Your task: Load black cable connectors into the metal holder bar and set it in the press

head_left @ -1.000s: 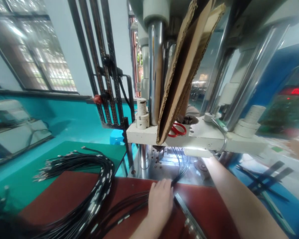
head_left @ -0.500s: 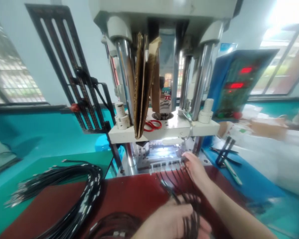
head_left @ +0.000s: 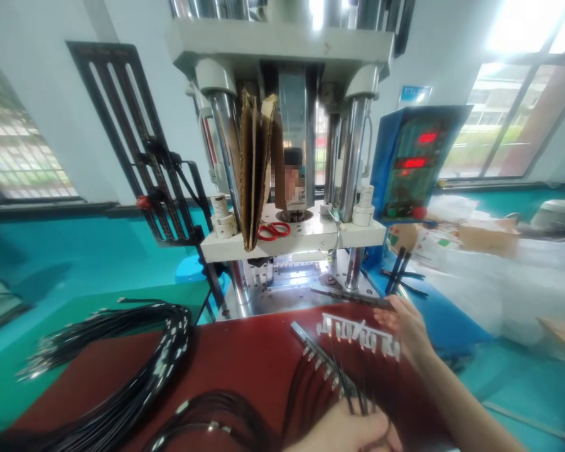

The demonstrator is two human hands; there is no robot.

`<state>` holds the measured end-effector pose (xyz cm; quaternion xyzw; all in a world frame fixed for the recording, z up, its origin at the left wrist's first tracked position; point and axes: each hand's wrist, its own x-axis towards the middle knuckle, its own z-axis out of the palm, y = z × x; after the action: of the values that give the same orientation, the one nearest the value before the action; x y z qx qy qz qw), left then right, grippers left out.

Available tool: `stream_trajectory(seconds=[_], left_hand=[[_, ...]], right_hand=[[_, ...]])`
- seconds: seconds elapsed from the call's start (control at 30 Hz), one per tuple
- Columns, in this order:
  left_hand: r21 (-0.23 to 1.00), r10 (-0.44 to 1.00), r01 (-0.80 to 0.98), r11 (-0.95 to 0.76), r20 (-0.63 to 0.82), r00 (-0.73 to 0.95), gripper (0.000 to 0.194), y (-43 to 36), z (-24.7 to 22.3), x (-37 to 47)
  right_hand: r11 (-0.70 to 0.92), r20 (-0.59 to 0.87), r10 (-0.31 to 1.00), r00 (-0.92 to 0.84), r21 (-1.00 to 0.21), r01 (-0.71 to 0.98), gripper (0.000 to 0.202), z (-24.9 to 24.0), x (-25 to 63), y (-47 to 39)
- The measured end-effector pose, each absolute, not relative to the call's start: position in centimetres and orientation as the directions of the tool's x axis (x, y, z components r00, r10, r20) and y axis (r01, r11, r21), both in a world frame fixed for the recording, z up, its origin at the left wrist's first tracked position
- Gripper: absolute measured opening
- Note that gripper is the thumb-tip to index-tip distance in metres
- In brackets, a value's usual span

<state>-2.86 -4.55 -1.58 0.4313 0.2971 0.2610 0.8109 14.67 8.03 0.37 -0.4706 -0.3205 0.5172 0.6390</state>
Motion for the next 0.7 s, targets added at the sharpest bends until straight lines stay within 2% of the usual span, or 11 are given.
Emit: stream_trajectory(seconds=[0.1, 0.23, 0.27, 0.33, 0.4, 0.43, 0.47, 0.5, 0.57, 0.63, 0.7], left_hand=[[0.852, 0.654, -0.15, 0.502, -0.26, 0.71, 0.052, -4.2, -2.5, -2.6], [0.872, 0.642, -0.081, 0.483, -0.29, 0.71, 0.053, -4.0, -3.0, -2.5], [0.879, 0.645, -0.068, 0.473, -0.292, 0.706, 0.053, -4.0, -3.0, -2.4], [0.897, 0.654, -0.042, 0.439, -0.287, 0.7, 0.052, -4.2, -2.8, -2.4], [0.915, 0.649, -0.006, 0.404, -0.282, 0.707, 0.051, -4.3, -2.5, -2.3], [0.92, 0.644, 0.007, 0.391, -0.279, 0.712, 0.05, -4.4, -2.4, -2.3], [0.924, 0.64, 0.016, 0.381, -0.276, 0.717, 0.05, -4.5, -2.3, -2.3], [0.926, 0.635, 0.022, 0.377, -0.276, 0.722, 0.051, -4.6, -2.3, -2.3], [0.925, 0.632, 0.029, 0.378, -0.281, 0.723, 0.052, -4.8, -2.3, -2.3], [0.922, 0.635, 0.048, 0.384, -0.302, 0.711, 0.051, -4.9, -2.3, -2.2], [0.919, 0.64, 0.079, 0.387, -0.33, 0.694, 0.048, -4.8, -2.5, -2.2]], right_hand=[[0.014, -0.081, 0.955, 0.286, -0.949, -0.316, 0.025, -1.2, 17.3, 7.0], [-0.092, -0.103, 0.994, 0.041, -0.973, -0.212, 0.032, -2.8, 20.4, 5.7], [-0.086, -0.085, 0.996, -0.019, -0.991, -0.101, 0.031, -3.1, 21.1, 5.5], [0.028, 0.005, 0.996, -0.092, -0.968, 0.25, 0.024, -3.4, 22.1, 5.3], [0.188, 0.124, 0.981, -0.148, -0.788, 0.586, 0.014, -3.4, 22.5, 5.3], [0.244, 0.18, 0.97, -0.164, -0.692, 0.68, 0.012, -3.1, 22.5, 5.2], [0.27, 0.226, 0.961, -0.159, -0.642, 0.718, 0.013, -2.5, 22.3, 5.0], [0.273, 0.242, 0.959, -0.147, -0.654, 0.705, 0.017, -1.6, 21.9, 4.7], [0.252, 0.199, 0.968, -0.155, -0.791, 0.558, 0.029, 1.0, 20.8, 3.5], [0.242, 0.095, 0.931, -0.354, -0.884, 0.399, 0.034, 4.0, 19.4, 2.1], [0.354, 0.089, 0.851, -0.518, -0.826, 0.44, 0.027, 6.3, 17.8, 0.7]])
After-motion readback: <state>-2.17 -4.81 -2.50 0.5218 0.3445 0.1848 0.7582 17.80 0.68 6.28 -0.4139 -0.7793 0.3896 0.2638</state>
